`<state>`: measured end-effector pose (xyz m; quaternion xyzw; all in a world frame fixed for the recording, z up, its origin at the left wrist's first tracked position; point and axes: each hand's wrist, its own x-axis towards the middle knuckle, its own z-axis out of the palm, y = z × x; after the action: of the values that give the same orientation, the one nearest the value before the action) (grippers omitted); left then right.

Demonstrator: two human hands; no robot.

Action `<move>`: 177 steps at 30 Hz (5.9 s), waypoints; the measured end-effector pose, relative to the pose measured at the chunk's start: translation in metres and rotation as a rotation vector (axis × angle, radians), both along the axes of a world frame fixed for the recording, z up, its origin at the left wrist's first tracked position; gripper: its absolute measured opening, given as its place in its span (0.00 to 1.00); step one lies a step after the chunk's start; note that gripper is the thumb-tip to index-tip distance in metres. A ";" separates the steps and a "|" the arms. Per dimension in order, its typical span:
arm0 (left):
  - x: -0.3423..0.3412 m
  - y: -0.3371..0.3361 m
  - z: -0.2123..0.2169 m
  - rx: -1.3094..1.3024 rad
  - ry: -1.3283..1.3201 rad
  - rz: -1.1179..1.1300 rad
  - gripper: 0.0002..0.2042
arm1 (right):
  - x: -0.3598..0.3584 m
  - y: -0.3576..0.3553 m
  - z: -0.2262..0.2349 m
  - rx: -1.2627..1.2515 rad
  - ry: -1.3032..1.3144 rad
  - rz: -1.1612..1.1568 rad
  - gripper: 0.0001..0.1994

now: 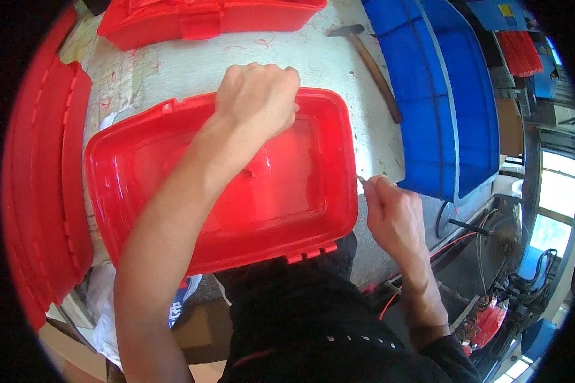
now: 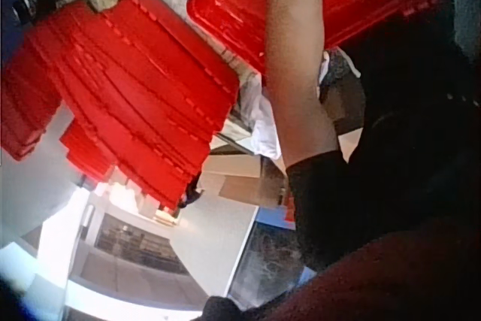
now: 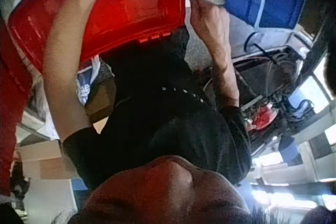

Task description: The person repeatedly picks up red plastic risers and uses a small handheld tool to scrape and trim excess plastic from the edges and corners. They rotate each piece to access different sides, then place the trimmed riser back on the table. The process is repeated for multiple risers throughout the clip.

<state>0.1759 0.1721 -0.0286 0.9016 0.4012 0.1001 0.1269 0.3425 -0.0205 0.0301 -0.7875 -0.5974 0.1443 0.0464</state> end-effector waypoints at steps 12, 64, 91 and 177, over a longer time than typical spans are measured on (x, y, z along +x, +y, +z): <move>-0.001 0.005 0.007 -0.032 0.077 -0.043 0.19 | 0.005 -0.063 0.013 -0.162 0.465 -0.282 0.10; 0.030 -0.014 0.017 0.117 -0.051 0.089 0.16 | 0.087 0.018 -0.073 0.051 1.242 -0.261 0.19; 0.026 -0.030 -0.002 0.280 -0.127 -0.057 0.14 | 0.050 -0.042 -0.067 -0.083 1.195 -0.289 0.15; 0.036 -0.039 -0.002 0.261 -0.115 0.001 0.19 | 0.075 0.034 -0.073 -0.030 1.275 -0.083 0.14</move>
<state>0.2117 0.1330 -0.0311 0.9031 0.3771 0.2031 0.0311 0.4178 0.0134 -0.0426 -0.5701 -0.4195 0.5908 0.3873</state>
